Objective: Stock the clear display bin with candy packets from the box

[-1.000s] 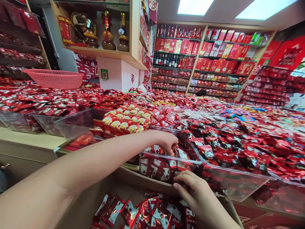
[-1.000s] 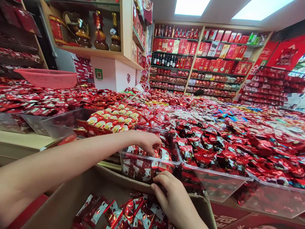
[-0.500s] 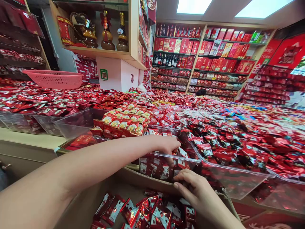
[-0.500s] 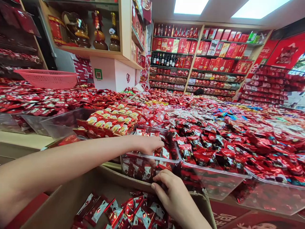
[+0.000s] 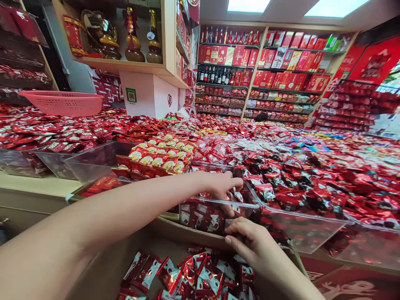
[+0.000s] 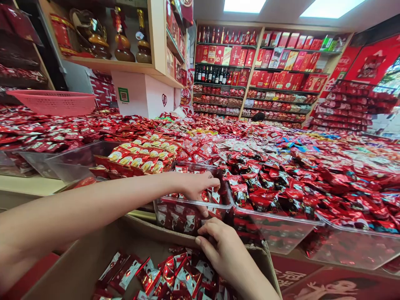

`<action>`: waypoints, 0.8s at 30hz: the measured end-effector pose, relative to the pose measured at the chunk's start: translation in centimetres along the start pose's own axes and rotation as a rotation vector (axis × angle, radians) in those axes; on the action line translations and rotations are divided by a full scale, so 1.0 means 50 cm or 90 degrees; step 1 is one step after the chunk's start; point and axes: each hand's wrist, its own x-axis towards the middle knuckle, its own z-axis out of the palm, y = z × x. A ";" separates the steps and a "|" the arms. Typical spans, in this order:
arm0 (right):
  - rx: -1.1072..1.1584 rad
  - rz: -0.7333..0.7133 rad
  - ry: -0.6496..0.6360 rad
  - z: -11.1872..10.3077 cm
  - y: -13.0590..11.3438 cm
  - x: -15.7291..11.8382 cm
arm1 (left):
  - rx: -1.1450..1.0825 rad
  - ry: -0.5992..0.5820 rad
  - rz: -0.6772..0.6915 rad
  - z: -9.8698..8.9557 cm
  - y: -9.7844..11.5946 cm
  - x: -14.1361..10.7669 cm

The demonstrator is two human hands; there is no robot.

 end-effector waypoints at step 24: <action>0.002 0.002 0.000 -0.004 0.003 0.000 | 0.029 -0.011 0.029 0.004 0.009 0.029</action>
